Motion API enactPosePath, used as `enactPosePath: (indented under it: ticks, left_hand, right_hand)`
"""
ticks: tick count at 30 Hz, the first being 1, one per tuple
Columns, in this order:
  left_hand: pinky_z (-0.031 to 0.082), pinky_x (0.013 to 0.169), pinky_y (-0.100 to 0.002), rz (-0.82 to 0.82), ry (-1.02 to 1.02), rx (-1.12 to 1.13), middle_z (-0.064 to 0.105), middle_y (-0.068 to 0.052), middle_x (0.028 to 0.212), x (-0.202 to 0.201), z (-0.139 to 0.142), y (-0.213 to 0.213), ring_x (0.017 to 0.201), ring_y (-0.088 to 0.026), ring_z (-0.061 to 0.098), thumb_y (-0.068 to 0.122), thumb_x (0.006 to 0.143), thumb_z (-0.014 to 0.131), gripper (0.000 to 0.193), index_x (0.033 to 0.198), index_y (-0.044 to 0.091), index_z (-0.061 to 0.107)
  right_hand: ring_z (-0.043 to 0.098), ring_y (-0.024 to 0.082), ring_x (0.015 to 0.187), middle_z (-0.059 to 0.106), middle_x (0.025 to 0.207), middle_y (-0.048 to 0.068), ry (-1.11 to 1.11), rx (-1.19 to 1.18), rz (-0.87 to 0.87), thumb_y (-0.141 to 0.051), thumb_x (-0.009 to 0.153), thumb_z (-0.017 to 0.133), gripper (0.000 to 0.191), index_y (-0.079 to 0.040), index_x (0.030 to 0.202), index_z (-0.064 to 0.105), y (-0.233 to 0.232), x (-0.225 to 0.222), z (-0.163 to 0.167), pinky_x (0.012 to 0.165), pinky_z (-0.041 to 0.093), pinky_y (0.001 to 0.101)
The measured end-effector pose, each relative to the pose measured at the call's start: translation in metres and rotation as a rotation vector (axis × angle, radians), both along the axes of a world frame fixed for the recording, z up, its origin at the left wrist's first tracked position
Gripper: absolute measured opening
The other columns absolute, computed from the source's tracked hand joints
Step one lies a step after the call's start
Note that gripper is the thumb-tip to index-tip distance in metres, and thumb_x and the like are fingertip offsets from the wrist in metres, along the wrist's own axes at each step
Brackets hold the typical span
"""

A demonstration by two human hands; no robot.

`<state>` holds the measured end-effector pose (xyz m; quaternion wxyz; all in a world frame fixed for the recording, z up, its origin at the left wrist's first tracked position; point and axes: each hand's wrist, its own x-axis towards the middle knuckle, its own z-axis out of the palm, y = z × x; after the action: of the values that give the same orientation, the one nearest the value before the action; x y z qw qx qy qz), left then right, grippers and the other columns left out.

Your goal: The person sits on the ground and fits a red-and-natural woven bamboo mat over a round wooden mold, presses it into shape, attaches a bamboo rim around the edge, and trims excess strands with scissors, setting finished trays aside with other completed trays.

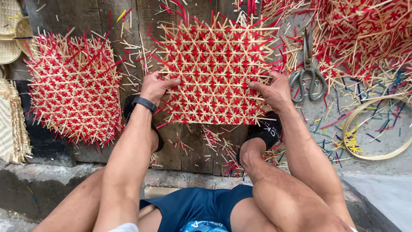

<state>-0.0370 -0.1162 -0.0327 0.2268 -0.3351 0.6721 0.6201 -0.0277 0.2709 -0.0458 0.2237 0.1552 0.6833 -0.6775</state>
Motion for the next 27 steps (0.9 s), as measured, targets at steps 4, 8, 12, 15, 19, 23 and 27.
enactPosePath:
  ticks: [4, 8, 12, 15, 19, 23, 27]
  left_hand:
    - [0.061, 0.062, -0.028, 0.021, 0.084, 0.037, 0.078, -0.002, 0.087, 0.013, -0.029, -0.009, 0.07, -0.012, 0.074, 0.004, 0.073, 0.087, 0.035, 0.105, 0.006, 0.071]
    - [0.052, 0.062, -0.026, -0.093, 0.12, -0.063, 0.071, 0.004, 0.089, 0.023, -0.046, -0.017, 0.071, -0.007, 0.063, 0.007, 0.081, 0.09, 0.029, 0.104, 0.009, 0.072]
    - [0.06, 0.069, -0.03, -0.079, 0.141, -0.143, 0.071, 0.0, 0.108, 0.045, -0.05, -0.025, 0.087, -0.013, 0.071, 0.008, 0.074, 0.09, 0.077, 0.137, 0.008, 0.046]
    - [0.05, 0.087, -0.037, -0.201, 0.372, -0.512, 0.055, -0.014, 0.128, 0.062, -0.041, -0.027, 0.105, -0.022, 0.054, 0.022, 0.078, 0.102, 0.106, 0.153, 0.001, 0.031]
    - [0.035, 0.121, -0.049, -0.386, 0.818, -0.906, 0.042, -0.018, 0.148, 0.072, -0.01, -0.024, 0.142, -0.03, 0.042, 0.011, 0.092, 0.091, 0.088, 0.153, 0.0, 0.029]
    - [0.044, 0.105, -0.046, -0.312, 0.754, -0.89, 0.042, -0.015, 0.154, 0.07, 0.026, -0.008, 0.135, -0.029, 0.047, 0.005, 0.091, 0.08, 0.076, 0.151, 0.003, 0.034]
    - [0.05, 0.104, -0.042, -0.293, 0.869, -0.795, 0.041, -0.013, 0.152, 0.058, 0.056, 0.015, 0.133, -0.027, 0.05, -0.002, 0.091, 0.077, 0.072, 0.151, 0.004, 0.036]
  right_hand:
    - [0.07, 0.009, 0.079, 0.077, 0.097, 0.003, 0.058, 0.066, 0.015, -0.009, 0.082, 0.086, 0.037, -0.001, 0.114, 0.071, -0.007, 0.001, 0.004, 0.072, 0.059, 0.0278]
    - [0.069, 0.01, 0.085, 0.072, 0.1, 0.004, 0.121, 0.103, -0.108, -0.015, 0.084, 0.086, 0.048, -0.002, 0.123, 0.061, 0.012, 0.023, -0.018, 0.073, 0.059, 0.0265]
    - [0.065, 0.013, 0.086, 0.069, 0.103, 0.007, 0.262, 0.296, -0.579, -0.022, 0.095, 0.081, 0.039, -0.003, 0.125, 0.063, 0.106, 0.084, -0.049, 0.076, 0.057, 0.0284]
    - [0.068, 0.027, 0.091, 0.07, 0.102, 0.012, 0.279, 1.088, -0.597, -0.022, 0.084, 0.086, 0.041, -0.005, 0.114, 0.063, 0.194, 0.148, -0.058, 0.08, 0.058, 0.0414]
    - [0.069, 0.039, 0.087, 0.07, 0.093, 0.016, 0.138, 1.636, -0.269, -0.031, 0.065, 0.085, 0.042, -0.013, 0.098, 0.067, 0.261, 0.23, -0.051, 0.075, 0.056, 0.0499]
    - [0.069, 0.036, 0.087, 0.071, 0.096, 0.014, 0.123, 1.241, -0.263, -0.012, 0.094, 0.074, 0.013, -0.01, 0.105, 0.068, 0.275, 0.269, -0.036, 0.077, 0.055, 0.0468]
    - [0.068, 0.035, 0.084, 0.069, 0.095, 0.016, 0.178, 1.101, -0.341, -0.009, 0.097, 0.068, 0.011, -0.003, 0.104, 0.063, 0.277, 0.271, -0.007, 0.074, 0.053, 0.0459]
